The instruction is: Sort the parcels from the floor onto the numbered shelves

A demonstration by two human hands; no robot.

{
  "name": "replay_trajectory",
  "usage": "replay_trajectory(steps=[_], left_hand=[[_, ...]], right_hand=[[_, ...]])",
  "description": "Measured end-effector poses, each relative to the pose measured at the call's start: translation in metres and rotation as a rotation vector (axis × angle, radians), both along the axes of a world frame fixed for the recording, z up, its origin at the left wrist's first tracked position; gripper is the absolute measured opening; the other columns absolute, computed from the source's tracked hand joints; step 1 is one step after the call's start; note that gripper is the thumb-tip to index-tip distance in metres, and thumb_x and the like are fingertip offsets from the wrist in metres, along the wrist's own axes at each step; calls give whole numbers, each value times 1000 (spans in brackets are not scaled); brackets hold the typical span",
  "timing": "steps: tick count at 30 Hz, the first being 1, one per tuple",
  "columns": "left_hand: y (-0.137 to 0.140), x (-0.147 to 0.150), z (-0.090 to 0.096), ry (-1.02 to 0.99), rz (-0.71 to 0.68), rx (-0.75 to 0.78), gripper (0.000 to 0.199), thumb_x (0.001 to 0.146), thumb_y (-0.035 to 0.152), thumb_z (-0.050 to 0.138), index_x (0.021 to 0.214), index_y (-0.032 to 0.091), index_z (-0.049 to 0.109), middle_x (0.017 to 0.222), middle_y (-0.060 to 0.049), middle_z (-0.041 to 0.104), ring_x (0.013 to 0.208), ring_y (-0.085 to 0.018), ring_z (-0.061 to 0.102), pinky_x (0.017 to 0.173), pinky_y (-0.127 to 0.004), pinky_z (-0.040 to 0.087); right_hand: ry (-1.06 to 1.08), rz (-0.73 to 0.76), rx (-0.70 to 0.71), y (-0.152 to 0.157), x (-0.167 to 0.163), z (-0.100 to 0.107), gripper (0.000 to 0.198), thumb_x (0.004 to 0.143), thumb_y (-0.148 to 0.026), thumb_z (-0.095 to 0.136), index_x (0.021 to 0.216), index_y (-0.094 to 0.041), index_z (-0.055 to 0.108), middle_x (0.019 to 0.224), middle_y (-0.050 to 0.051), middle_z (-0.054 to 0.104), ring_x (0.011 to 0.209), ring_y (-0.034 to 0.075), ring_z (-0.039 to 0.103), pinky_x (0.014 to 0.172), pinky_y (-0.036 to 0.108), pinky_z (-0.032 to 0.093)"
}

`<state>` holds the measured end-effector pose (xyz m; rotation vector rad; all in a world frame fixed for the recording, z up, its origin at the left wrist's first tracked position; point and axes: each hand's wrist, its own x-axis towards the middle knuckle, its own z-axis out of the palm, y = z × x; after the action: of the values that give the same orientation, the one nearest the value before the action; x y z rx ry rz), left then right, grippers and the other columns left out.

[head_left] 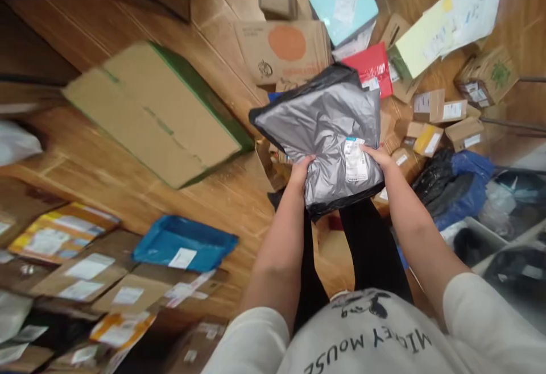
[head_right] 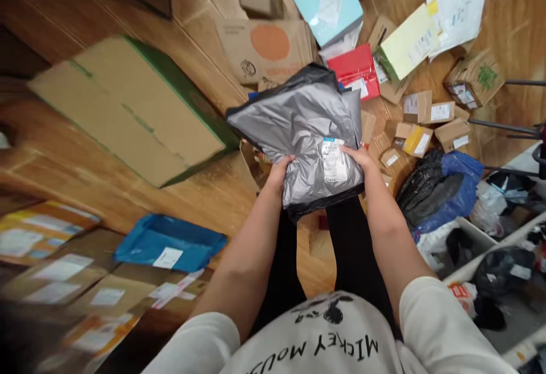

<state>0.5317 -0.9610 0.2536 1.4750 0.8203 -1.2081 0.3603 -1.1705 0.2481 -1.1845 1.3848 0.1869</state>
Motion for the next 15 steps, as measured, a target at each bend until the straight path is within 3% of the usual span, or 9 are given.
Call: replay_trajectory(steps=[2, 4, 7, 10, 12, 15], left_hand=[[10, -7, 20, -8, -24, -26, 39, 58, 28, 80, 94, 21, 69, 96, 1, 78, 103, -24, 70, 103, -35, 52], [23, -11, 55, -26, -44, -61, 42, 55, 29, 83, 94, 20, 69, 95, 0, 78, 101, -24, 70, 105, -37, 51], [42, -12, 127, -96, -40, -120, 45, 51, 31, 85, 91, 20, 68, 92, -2, 78, 101, -26, 71, 106, -42, 50], [56, -13, 202, -197, 4, -173, 46, 43, 31, 88, 83, 19, 68, 87, -6, 78, 98, -31, 71, 104, -50, 52], [63, -13, 249, -282, 43, -218, 49, 39, 32, 91, 81, 18, 69, 87, -9, 78, 95, -33, 72, 104, -53, 52], [75, -15, 316, -429, 106, -279, 55, 36, 34, 95, 82, 17, 72, 92, -13, 80, 97, -36, 73, 104, -54, 51]], right_hand=[[-21, -83, 67, 16, -12, 28, 72, 60, -52, 91, 119, -15, 70, 124, 13, 76, 124, 31, 67, 113, 47, 51], [13, -122, 29, 35, -18, 70, 68, 62, -51, 89, 117, -16, 70, 124, 12, 76, 125, 30, 67, 113, 45, 50], [119, -125, -67, 59, -15, 149, 67, 60, -50, 88, 116, -17, 72, 124, 13, 76, 126, 31, 66, 113, 46, 50], [37, -45, -111, 73, -9, 225, 69, 56, -52, 88, 113, -15, 73, 114, 17, 78, 121, 38, 68, 111, 54, 50], [-7, 26, -173, 75, -7, 266, 69, 56, -55, 84, 113, -17, 74, 104, 15, 81, 118, 38, 69, 109, 53, 52], [25, 116, -272, 67, -1, 309, 68, 53, -57, 77, 110, -19, 75, 95, 12, 81, 119, 38, 69, 107, 47, 54]])
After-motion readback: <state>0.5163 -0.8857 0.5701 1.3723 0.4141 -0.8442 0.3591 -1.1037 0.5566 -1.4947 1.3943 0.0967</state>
